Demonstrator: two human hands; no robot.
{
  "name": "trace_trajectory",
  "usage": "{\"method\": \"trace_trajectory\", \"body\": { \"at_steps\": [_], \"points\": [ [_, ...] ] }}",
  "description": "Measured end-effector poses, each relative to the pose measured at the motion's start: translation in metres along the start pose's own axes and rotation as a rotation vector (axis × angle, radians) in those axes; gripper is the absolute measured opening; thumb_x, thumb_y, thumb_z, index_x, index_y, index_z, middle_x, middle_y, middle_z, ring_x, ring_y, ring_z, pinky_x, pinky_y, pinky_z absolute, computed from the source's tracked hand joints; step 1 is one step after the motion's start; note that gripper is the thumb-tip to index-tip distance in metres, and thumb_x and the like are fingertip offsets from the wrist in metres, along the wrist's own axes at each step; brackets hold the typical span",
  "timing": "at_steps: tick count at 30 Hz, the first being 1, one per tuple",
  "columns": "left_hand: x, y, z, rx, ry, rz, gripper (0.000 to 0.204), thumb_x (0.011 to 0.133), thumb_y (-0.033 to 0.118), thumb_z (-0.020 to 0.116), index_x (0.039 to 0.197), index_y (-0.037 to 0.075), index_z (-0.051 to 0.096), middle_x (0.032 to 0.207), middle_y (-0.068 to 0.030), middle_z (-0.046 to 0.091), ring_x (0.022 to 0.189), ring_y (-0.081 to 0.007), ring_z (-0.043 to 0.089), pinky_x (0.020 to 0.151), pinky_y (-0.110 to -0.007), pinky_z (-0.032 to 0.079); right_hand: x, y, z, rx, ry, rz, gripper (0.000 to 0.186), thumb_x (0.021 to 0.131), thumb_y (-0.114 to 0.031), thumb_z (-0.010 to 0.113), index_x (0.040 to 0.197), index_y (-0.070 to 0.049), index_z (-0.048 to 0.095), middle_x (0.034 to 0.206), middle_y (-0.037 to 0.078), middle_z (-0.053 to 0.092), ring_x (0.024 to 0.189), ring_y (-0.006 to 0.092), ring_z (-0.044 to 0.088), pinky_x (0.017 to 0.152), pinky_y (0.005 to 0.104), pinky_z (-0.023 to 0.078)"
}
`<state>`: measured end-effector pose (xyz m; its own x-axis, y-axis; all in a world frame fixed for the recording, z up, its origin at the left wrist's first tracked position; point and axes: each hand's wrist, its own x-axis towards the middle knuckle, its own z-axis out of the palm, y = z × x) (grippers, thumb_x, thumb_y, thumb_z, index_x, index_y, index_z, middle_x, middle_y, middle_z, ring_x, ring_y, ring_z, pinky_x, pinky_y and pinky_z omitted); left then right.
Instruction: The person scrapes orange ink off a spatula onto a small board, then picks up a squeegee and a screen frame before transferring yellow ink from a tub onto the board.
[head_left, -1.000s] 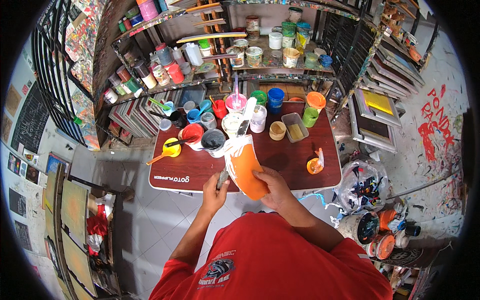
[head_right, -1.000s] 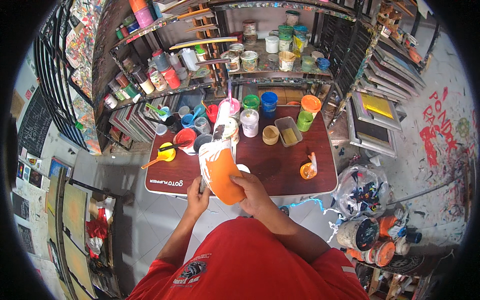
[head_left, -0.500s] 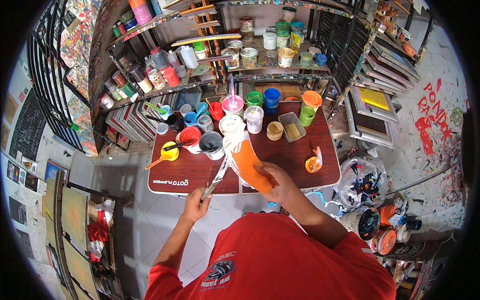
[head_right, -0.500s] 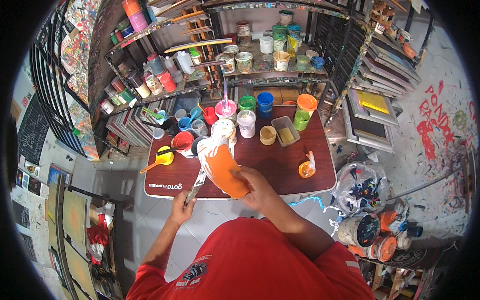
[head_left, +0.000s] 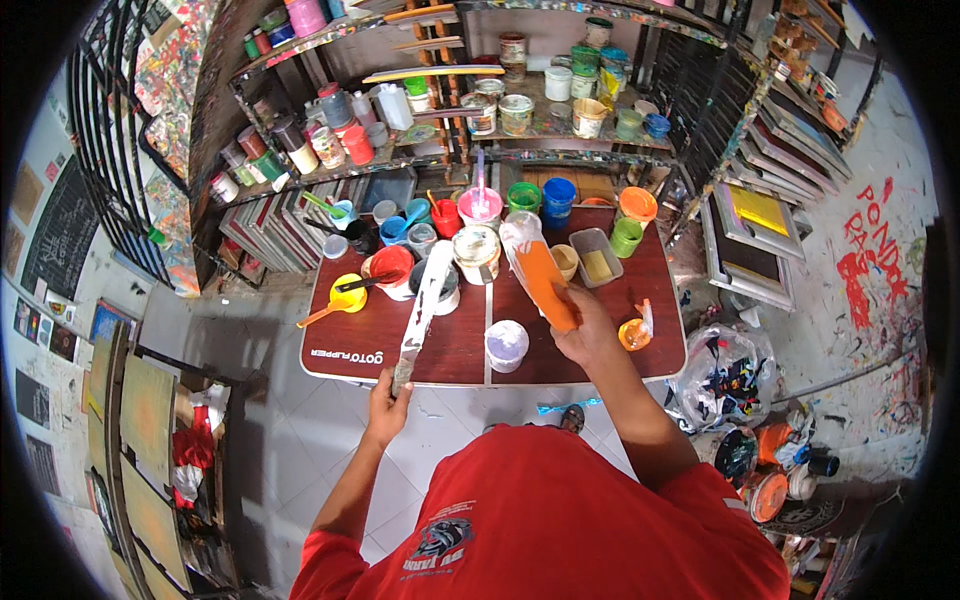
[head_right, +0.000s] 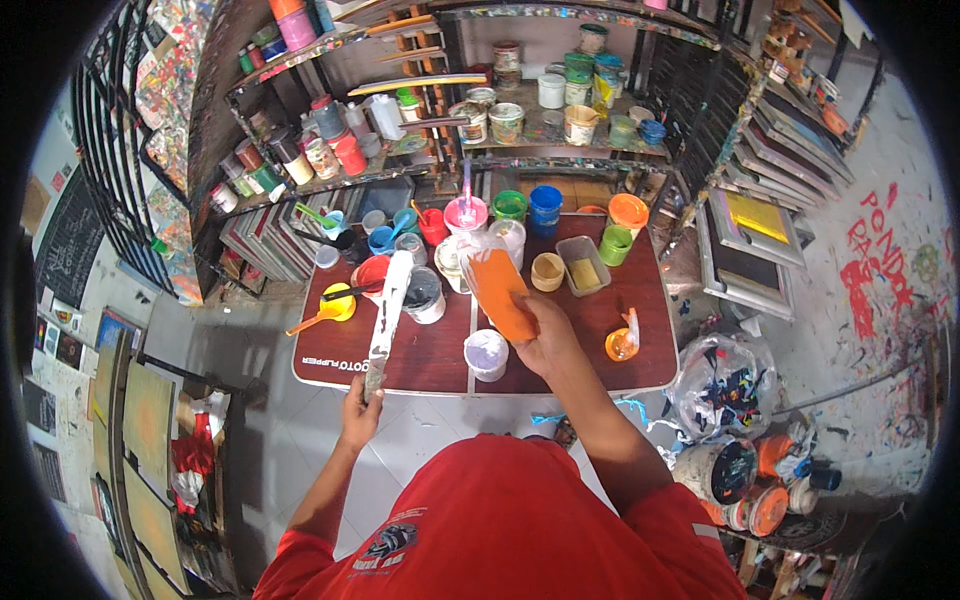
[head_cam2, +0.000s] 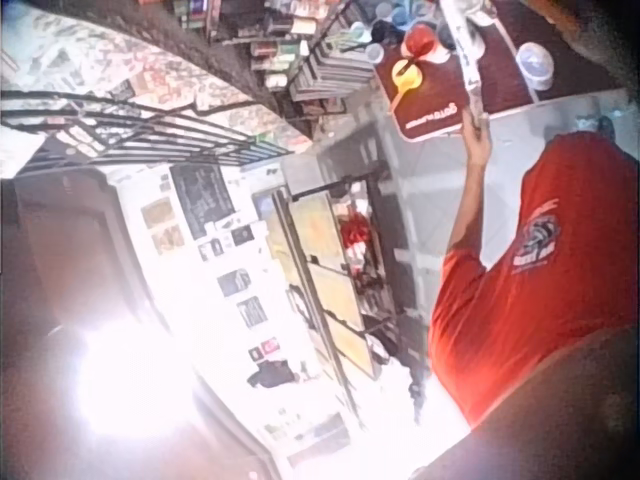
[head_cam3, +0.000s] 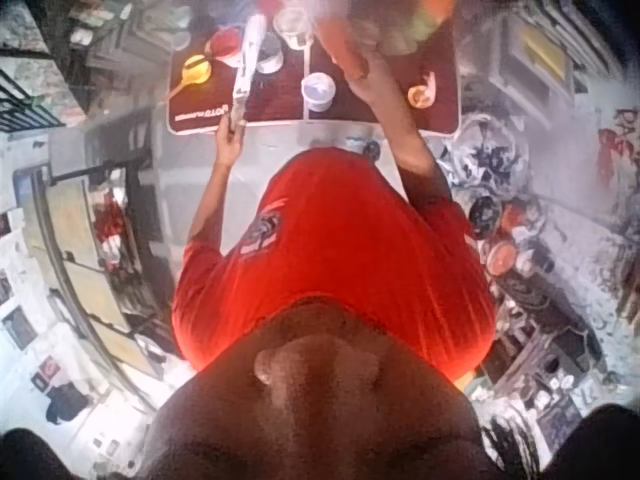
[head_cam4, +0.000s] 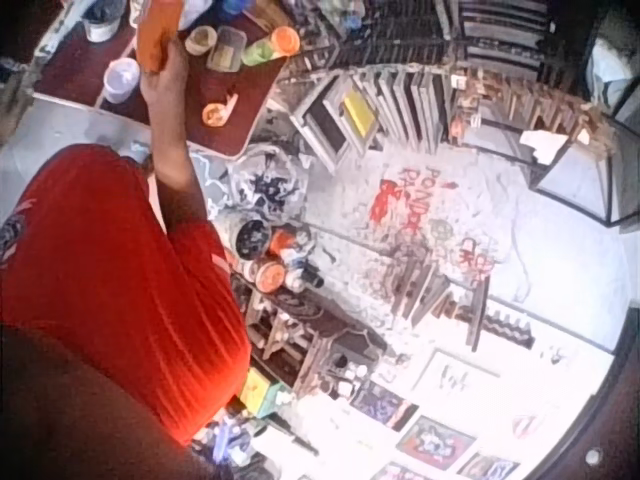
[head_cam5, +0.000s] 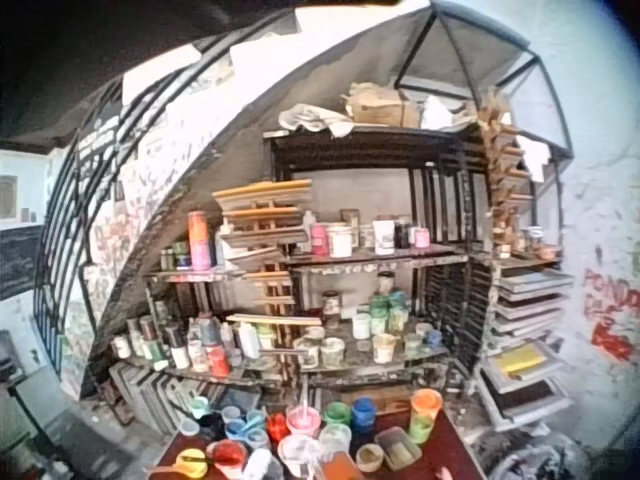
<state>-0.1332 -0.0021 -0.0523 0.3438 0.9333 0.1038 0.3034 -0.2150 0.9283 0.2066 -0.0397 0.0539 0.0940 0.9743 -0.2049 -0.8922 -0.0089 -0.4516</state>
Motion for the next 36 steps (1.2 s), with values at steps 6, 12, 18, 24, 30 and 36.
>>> {"method": "trace_trajectory", "body": {
  "at_steps": [6,12,18,24,30,36],
  "points": [
    [0.019,0.018,0.021,-0.571,-0.009,-0.111,0.019,0.095,0.010,0.047,0.113,0.005,0.044,0.095,-0.0096,0.062,0.049,-0.0071,0.045,0.043,-0.022,0.039,-0.006,0.030,-0.010,-0.156,-0.004,0.019,0.025,0.090,-0.010,0.053,0.113,0.000,0.056,0.105,0.010,0.064,0.094,0.0199,0.064,0.082,0.0316,0.051],
    [0.042,0.045,0.040,-0.709,-0.060,-0.147,0.020,0.097,0.019,0.044,0.112,0.007,0.044,0.068,-0.0025,0.050,0.044,-0.0083,0.041,0.038,-0.021,0.034,-0.018,0.053,0.006,-0.259,-0.062,0.094,0.027,0.089,-0.011,0.055,0.112,0.002,0.056,0.106,0.010,0.063,0.095,0.0187,0.063,0.084,0.0307,0.050],
    [0.056,0.062,0.058,-1.032,-0.192,-0.259,0.036,0.093,0.042,0.038,0.104,0.009,0.047,0.055,0.0005,0.042,0.039,-0.0102,0.035,0.036,-0.022,0.029,-0.017,0.064,-0.002,-0.291,-0.073,0.093,0.026,0.088,-0.010,0.057,0.111,0.002,0.057,0.102,0.008,0.063,0.090,0.0151,0.063,0.081,0.0292,0.050],
    [0.058,0.074,0.060,-1.416,-0.495,-0.473,0.051,0.089,0.058,0.037,0.083,0.010,0.051,0.046,0.0029,0.034,0.037,-0.0111,0.034,0.039,-0.024,0.028,-0.018,0.061,-0.001,-0.274,-0.074,0.110,0.025,0.088,-0.009,0.056,0.110,0.002,0.057,0.100,0.007,0.063,0.089,0.0141,0.062,0.080,0.0289,0.050],
    [0.053,0.071,0.062,-1.409,-0.636,-0.454,0.060,0.087,0.070,0.033,0.076,0.012,0.046,0.045,0.0037,0.034,0.035,-0.0098,0.030,0.040,-0.024,0.027,-0.022,0.051,0.010,-0.301,-0.074,0.123,0.025,0.088,-0.010,0.055,0.110,0.003,0.056,0.100,0.008,0.062,0.089,0.0147,0.062,0.079,0.0291,0.050],
    [0.050,0.066,0.064,-1.358,-0.639,-0.416,0.057,0.090,0.065,0.031,0.078,0.011,0.046,0.046,0.0035,0.035,0.036,-0.0096,0.031,0.041,-0.024,0.027,-0.023,0.052,0.011,-0.351,-0.055,0.126,0.026,0.088,-0.012,0.057,0.109,0.003,0.056,0.100,0.008,0.063,0.089,0.0148,0.062,0.079,0.0291,0.051]
  ]
}}
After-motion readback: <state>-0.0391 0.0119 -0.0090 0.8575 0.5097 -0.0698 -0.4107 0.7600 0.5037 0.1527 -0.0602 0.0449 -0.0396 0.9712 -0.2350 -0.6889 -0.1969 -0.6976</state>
